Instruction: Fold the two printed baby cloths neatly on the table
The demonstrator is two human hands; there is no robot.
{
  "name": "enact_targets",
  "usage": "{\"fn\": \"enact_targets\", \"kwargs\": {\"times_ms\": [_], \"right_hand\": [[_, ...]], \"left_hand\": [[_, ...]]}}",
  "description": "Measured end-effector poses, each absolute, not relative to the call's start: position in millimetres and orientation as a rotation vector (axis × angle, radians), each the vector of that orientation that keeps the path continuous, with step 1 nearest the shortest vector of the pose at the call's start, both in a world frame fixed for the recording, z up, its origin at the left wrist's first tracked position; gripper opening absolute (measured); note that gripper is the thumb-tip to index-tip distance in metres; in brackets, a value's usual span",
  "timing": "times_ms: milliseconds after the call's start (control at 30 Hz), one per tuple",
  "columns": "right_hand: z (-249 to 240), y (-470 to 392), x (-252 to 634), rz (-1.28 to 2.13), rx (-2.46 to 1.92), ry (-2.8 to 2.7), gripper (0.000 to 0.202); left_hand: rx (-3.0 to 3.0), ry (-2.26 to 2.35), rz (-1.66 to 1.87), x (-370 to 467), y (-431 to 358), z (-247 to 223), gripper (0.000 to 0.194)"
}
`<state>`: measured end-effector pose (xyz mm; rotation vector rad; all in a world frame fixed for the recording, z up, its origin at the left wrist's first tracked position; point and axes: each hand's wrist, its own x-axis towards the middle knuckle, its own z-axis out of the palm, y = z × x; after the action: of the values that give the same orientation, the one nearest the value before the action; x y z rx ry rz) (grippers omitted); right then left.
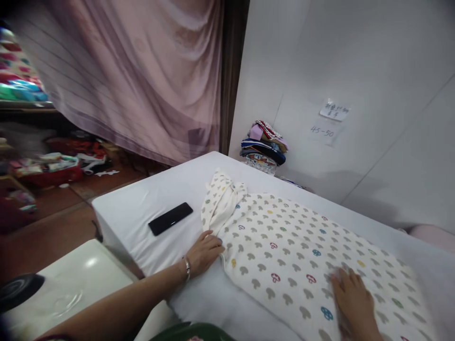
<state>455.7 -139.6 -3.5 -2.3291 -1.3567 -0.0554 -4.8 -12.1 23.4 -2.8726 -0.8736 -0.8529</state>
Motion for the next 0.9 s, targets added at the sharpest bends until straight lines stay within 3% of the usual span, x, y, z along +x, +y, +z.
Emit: {"fn": "enact_targets", "kwargs": {"times_ms": [100,233,333,533,733,900], "right_hand": [[17,-120,374,0.331,-2.113,-1.445,0.052],[48,-95,236,0.874,-1.725,-1.663,0.047],[59,-79,167,0.770,-1.582,-1.950,0.054],[40,-64,140,0.589,-1.676,-2.211,0.031],[46,-70,133,0.558,-1.711,-2.336,0.027],[71,-41,147,0.802,-1.520,-2.184,0.018]], "left_hand": [[-2.827,-0.847,-0.849,-8,-9,32,0.021],[-2.846,-0.847,-0.854,-9,-5,43,0.017],[-2.932,-0.833,-0.808,-11,-5,45,0.013],[-3.256,-0.765,-0.819,-30,24,53,0.013],[-2.925,-1.757,-0.931,-6,119,85,0.024],[-2.774,-2.015,-0.876,37,194,87,0.036]]}}
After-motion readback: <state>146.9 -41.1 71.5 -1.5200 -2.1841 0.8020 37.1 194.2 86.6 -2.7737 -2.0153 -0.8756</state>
